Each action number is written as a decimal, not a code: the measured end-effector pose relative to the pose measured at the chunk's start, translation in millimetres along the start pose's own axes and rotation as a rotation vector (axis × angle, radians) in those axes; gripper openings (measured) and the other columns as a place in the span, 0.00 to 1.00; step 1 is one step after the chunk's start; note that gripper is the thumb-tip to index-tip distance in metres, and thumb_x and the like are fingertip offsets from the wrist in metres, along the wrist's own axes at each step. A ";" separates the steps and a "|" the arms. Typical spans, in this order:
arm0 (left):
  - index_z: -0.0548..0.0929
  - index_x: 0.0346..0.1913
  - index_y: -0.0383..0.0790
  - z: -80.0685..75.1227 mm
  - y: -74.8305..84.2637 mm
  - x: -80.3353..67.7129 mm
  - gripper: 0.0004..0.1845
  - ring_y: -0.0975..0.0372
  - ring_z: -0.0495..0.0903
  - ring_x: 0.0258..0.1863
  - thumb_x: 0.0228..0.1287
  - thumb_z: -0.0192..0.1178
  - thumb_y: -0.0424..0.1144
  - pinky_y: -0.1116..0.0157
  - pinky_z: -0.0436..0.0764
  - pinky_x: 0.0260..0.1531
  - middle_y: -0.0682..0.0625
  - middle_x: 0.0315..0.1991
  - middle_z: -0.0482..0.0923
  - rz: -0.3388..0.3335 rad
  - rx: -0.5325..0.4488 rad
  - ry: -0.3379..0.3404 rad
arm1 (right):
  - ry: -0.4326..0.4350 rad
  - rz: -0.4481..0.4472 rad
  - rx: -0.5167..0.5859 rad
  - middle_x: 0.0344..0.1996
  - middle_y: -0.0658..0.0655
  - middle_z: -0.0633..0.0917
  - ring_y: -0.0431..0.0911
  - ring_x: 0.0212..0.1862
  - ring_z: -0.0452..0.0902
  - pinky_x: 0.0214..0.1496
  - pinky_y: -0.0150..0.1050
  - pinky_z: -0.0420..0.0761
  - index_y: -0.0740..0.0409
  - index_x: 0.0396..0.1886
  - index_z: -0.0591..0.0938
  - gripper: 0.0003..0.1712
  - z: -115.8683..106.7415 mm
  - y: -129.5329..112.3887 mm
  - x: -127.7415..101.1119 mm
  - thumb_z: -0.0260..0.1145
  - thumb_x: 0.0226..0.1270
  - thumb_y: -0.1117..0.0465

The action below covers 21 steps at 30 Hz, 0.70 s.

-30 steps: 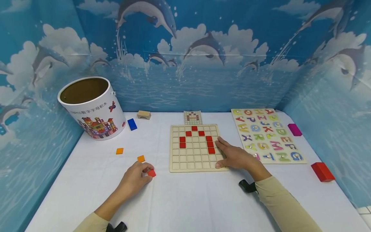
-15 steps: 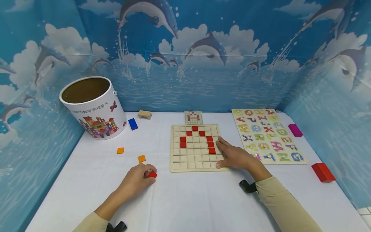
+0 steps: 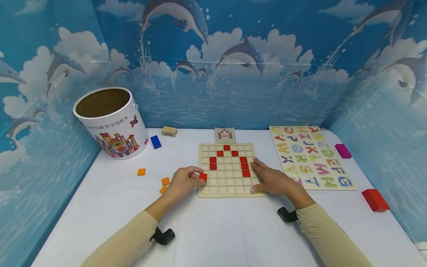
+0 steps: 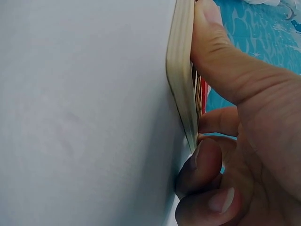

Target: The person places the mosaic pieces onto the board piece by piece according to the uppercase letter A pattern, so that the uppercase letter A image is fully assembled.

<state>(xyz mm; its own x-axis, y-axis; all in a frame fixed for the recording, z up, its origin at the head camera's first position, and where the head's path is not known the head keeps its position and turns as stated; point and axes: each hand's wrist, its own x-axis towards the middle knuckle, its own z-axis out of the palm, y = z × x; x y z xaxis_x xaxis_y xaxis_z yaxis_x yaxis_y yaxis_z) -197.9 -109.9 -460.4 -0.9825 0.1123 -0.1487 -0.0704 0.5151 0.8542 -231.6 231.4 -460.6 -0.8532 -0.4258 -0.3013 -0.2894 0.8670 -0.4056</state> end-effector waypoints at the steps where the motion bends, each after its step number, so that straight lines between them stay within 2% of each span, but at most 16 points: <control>1: 0.87 0.53 0.46 4.9 3.2 7.0 0.17 0.59 0.78 0.30 0.61 0.73 0.39 0.66 0.76 0.30 0.51 0.30 0.82 0.011 0.000 0.003 | 0.003 0.000 0.002 0.83 0.59 0.44 0.66 0.78 0.53 0.69 0.64 0.67 0.58 0.83 0.52 0.64 -0.3 0.7 -0.1 0.69 0.58 0.30; 4: 0.86 0.51 0.44 17.2 9.9 22.4 0.16 0.59 0.79 0.29 0.60 0.73 0.37 0.65 0.77 0.28 0.51 0.29 0.82 0.050 0.037 0.014 | 0.005 -0.005 0.004 0.83 0.59 0.44 0.67 0.77 0.54 0.69 0.64 0.67 0.58 0.83 0.52 0.65 -1.0 1.6 -0.1 0.69 0.58 0.30; 7: 0.84 0.46 0.43 25.3 12.8 30.8 0.13 0.61 0.79 0.27 0.58 0.72 0.35 0.65 0.77 0.27 0.52 0.28 0.83 0.086 0.088 0.031 | 0.002 -0.009 -0.001 0.83 0.60 0.45 0.67 0.77 0.55 0.69 0.64 0.67 0.59 0.82 0.52 0.65 -1.3 1.4 -0.5 0.69 0.58 0.30; 12: 0.84 0.41 0.41 31.5 14.3 35.0 0.10 0.62 0.77 0.25 0.57 0.73 0.34 0.65 0.75 0.28 0.53 0.26 0.81 0.119 0.165 0.052 | 0.006 -0.006 -0.014 0.83 0.60 0.45 0.67 0.77 0.55 0.68 0.64 0.68 0.59 0.82 0.52 0.65 -2.4 0.6 -0.4 0.70 0.57 0.31; 21: 0.86 0.49 0.39 34.3 14.3 34.9 0.15 0.61 0.75 0.29 0.58 0.74 0.34 0.65 0.75 0.31 0.52 0.30 0.80 0.107 0.153 0.028 | -0.006 0.010 -0.017 0.83 0.59 0.45 0.68 0.77 0.56 0.68 0.64 0.68 0.58 0.82 0.53 0.64 -2.6 -0.8 1.1 0.71 0.57 0.31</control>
<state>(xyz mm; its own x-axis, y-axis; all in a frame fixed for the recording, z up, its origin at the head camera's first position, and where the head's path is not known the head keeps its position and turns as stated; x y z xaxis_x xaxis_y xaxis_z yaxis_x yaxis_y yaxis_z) -227.3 -69.4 -470.5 -0.9875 0.1507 -0.0457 0.0593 0.6248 0.7785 -233.5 231.0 -458.4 -0.8534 -0.4186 -0.3107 -0.2882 0.8754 -0.3880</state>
